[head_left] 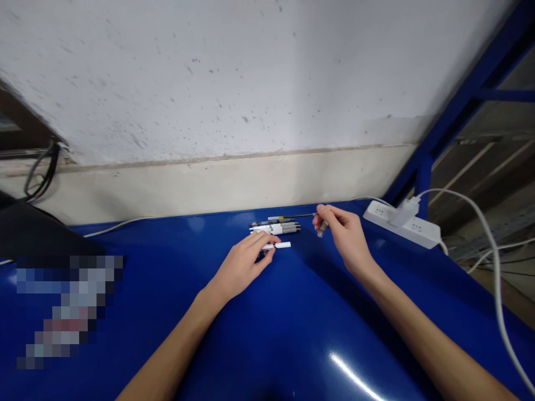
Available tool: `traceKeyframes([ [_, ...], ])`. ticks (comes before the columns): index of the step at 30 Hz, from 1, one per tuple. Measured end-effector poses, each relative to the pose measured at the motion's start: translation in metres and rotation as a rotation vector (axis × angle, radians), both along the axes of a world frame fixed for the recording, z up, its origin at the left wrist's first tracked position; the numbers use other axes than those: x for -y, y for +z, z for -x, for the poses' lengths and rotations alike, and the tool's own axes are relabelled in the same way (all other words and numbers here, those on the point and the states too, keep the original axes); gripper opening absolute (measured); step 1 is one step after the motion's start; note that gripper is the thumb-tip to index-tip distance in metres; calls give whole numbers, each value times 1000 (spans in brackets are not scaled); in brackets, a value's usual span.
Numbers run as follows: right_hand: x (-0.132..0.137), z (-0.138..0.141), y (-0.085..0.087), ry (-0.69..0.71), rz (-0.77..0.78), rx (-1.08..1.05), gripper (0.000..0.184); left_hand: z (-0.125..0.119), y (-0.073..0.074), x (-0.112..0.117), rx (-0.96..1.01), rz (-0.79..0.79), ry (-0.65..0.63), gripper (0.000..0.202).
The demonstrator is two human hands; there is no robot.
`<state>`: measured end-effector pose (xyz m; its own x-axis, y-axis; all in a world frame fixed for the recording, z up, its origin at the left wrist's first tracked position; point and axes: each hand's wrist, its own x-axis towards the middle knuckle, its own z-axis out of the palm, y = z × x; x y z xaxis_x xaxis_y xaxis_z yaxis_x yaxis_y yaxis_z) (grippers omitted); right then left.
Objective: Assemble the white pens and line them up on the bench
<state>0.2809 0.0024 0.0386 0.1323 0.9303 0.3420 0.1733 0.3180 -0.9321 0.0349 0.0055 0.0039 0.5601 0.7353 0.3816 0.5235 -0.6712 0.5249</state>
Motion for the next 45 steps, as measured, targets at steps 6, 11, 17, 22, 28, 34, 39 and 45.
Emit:
traceKeyframes([
  [6,1,1,0,-4,17,-9,47,-1,1,0,-5,4,6,19],
  [11,1,0,0,2,30,-30,48,-1,3,1,2,16,5,19],
  [17,1,0,0,5,21,1,48,4,-1,-2,57,58,21,20],
  [22,-2,-3,-1,41,4,31,39,9,-2,-9,154,116,114,22],
  [28,-7,-8,-5,15,46,140,31,14,2,-15,321,225,216,29],
  [34,-5,-9,-3,3,55,188,30,13,3,-15,399,279,228,31],
  [39,-4,-9,-2,16,49,200,28,15,2,-17,420,291,226,34],
  [45,-2,-5,-3,20,17,238,23,14,2,-16,408,285,209,32],
])
